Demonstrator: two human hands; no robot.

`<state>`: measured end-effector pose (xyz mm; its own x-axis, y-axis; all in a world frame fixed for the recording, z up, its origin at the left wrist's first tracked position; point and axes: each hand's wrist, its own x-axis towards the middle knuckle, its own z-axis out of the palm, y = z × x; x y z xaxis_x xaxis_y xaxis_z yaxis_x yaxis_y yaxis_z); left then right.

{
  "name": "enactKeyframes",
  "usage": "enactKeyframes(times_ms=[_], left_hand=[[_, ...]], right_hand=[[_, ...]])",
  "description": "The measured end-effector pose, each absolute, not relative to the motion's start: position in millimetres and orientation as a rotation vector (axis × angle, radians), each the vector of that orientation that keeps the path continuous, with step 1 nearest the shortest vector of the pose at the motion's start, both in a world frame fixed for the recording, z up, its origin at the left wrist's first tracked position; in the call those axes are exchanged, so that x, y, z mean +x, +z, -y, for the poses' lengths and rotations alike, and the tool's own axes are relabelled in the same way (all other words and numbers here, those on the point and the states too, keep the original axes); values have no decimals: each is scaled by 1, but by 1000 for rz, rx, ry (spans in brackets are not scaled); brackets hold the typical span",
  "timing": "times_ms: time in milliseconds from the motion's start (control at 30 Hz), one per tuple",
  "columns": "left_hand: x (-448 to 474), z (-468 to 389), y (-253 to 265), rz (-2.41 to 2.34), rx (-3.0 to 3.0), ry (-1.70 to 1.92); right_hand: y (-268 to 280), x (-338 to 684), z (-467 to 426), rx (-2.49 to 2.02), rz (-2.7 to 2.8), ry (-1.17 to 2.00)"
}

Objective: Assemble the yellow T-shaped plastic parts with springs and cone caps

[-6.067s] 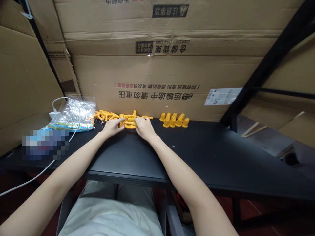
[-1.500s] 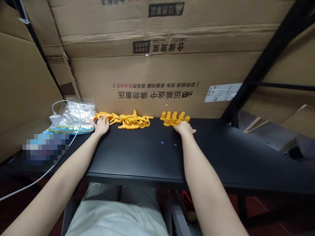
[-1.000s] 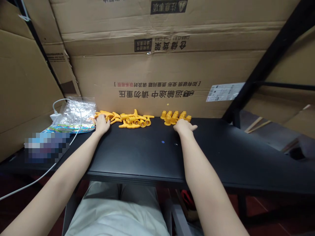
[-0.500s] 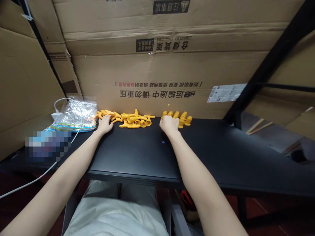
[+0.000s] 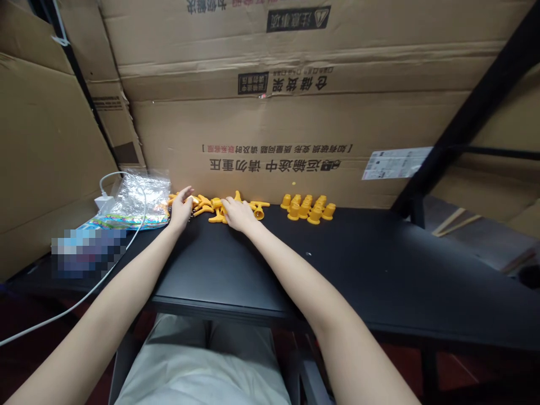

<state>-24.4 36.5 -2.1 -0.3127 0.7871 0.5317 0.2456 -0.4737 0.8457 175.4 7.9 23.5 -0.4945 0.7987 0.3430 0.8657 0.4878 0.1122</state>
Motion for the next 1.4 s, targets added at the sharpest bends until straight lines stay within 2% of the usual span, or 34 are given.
enactKeyframes(times_ms=[133, 267, 400, 533, 633, 767, 867, 933, 1233, 1400], left_hand=[[-15, -39, -2, -1274, 1382, 1913], [-14, -38, -10, -1380, 1495, 1833], [-13, -28, -13, -1518, 1936, 1664], [-3, -13, -9, -1396, 2466, 1444], [6, -3, -3, -1297, 2588, 1389], [10, 5, 3, -1319, 2521, 1438], [6, 4, 5, -1406, 2445, 1463], [2, 2, 4, -1440, 2405, 1484], [-7, -8, -4, -1468, 2512, 1310], [-6, -7, -3, -1471, 2580, 1258]], right_hand=[[26, 153, -21, -1664, 2502, -324], [30, 147, -20, -1747, 2408, -397], [44, 151, -7, -1747, 2214, -451], [56, 162, 6, -1552, 2012, -446], [53, 173, 12, -1199, 1859, -291], [35, 182, 11, -771, 1675, 109], [27, 187, 6, -791, 1648, 400], [26, 191, 4, -905, 1711, 466], [22, 204, 4, -1116, 2320, 14], [25, 201, 11, -1328, 2449, -212]])
